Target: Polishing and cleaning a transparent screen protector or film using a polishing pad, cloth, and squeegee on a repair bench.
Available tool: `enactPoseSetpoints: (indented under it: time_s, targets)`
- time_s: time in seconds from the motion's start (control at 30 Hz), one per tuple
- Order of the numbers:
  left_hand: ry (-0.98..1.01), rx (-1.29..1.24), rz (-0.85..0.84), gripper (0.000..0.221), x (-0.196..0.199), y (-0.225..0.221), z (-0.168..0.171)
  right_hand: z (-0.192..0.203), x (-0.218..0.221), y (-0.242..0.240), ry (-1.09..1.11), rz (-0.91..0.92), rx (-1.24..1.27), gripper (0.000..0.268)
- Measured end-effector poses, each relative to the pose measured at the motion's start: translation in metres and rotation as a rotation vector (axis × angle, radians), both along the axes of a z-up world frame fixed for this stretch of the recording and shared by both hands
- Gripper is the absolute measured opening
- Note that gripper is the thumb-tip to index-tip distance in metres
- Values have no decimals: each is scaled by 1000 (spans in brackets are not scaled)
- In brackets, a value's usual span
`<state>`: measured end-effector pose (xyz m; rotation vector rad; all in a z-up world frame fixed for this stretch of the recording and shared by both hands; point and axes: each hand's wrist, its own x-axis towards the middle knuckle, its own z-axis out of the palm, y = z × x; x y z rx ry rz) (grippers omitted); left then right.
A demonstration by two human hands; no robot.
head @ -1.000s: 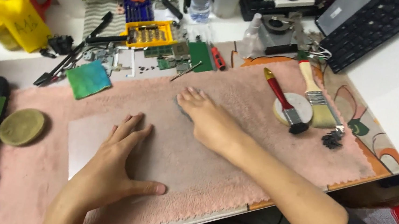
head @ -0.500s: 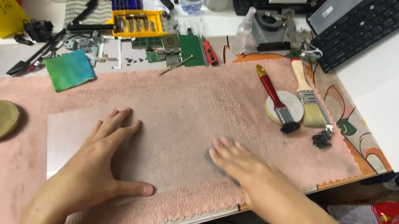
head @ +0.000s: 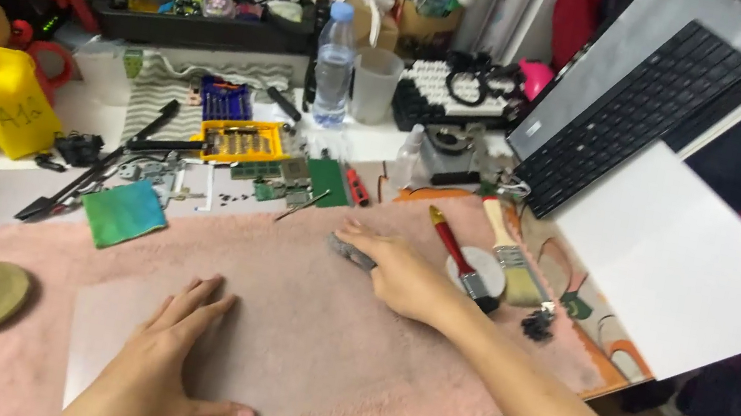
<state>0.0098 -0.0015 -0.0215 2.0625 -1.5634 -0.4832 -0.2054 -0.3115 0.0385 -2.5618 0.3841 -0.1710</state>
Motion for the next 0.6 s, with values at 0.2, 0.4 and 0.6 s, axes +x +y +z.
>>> enactPoseSetpoints:
  time_s: [0.2,0.4,0.6]
  targets:
    - [16,-126,-35,166,-4,-11,-7,47,-22,-23,-10,-338,-145,79]
    - [77,-263,19,118,-18,-13,33,-44,-34,-90,178,-127,-372,75]
    - [-3,-214,342,20,10,12,66,-14,-13,-52,35,-151,-382,56]
